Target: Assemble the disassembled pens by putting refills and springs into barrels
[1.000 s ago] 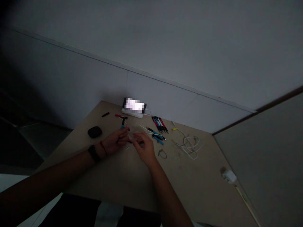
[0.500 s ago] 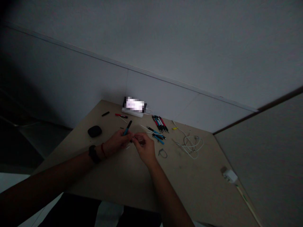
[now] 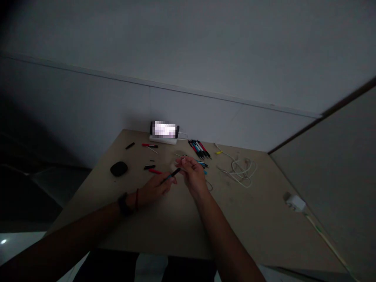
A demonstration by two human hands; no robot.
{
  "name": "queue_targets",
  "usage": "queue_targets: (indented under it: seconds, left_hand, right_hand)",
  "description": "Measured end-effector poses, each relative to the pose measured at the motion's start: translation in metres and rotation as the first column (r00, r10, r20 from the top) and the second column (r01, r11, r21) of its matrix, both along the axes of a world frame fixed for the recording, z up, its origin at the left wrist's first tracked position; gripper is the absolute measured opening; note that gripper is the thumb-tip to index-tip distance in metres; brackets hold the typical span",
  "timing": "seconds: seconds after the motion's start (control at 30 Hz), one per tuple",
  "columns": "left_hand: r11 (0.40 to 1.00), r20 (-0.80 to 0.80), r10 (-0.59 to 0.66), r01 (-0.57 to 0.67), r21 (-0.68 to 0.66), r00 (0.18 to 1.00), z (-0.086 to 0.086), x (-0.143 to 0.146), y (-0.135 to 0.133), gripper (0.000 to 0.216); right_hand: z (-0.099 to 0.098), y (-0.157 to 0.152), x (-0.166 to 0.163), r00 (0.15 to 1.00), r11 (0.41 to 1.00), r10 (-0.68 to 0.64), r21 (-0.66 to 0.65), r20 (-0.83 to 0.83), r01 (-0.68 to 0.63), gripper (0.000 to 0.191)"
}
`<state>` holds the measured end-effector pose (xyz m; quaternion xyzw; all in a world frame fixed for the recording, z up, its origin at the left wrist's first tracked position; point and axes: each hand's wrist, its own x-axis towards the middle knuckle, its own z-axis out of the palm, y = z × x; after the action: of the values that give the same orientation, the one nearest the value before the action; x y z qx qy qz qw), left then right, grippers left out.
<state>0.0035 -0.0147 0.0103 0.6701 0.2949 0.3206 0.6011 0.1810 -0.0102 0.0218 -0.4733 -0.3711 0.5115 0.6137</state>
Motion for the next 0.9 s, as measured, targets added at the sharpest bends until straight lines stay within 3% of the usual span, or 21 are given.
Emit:
queue_targets:
  seconds: [0.13,0.37,0.6,0.9]
  left_hand:
    - [0.999,-0.032,0.052,-0.052,0.000,0.998,-0.002,0.000,0.002,0.044]
    - [0.999,-0.041,0.045,-0.045,0.012,0.998,-0.004,-0.002,0.006,0.047]
    - [0.999,-0.035,0.047,-0.047,-0.003,0.998,0.000,-0.003,0.005,0.049]
    - [0.985,0.002,0.021,-0.020,-0.171,1.000,0.008,-0.003,0.007,0.051]
  right_hand:
    - [0.006,-0.003,-0.001,0.986,0.997,0.081,0.019,-0.147,-0.079,0.031]
    - [0.009,-0.006,-0.008,0.969,0.973,0.230,0.042,-0.090,-0.227,0.029]
    - [0.010,-0.006,-0.007,0.962,0.966,0.259,0.040,-0.082,-0.256,0.030]
    - [0.008,-0.003,-0.008,0.966,0.971,0.238,0.034,-0.100,-0.236,0.033]
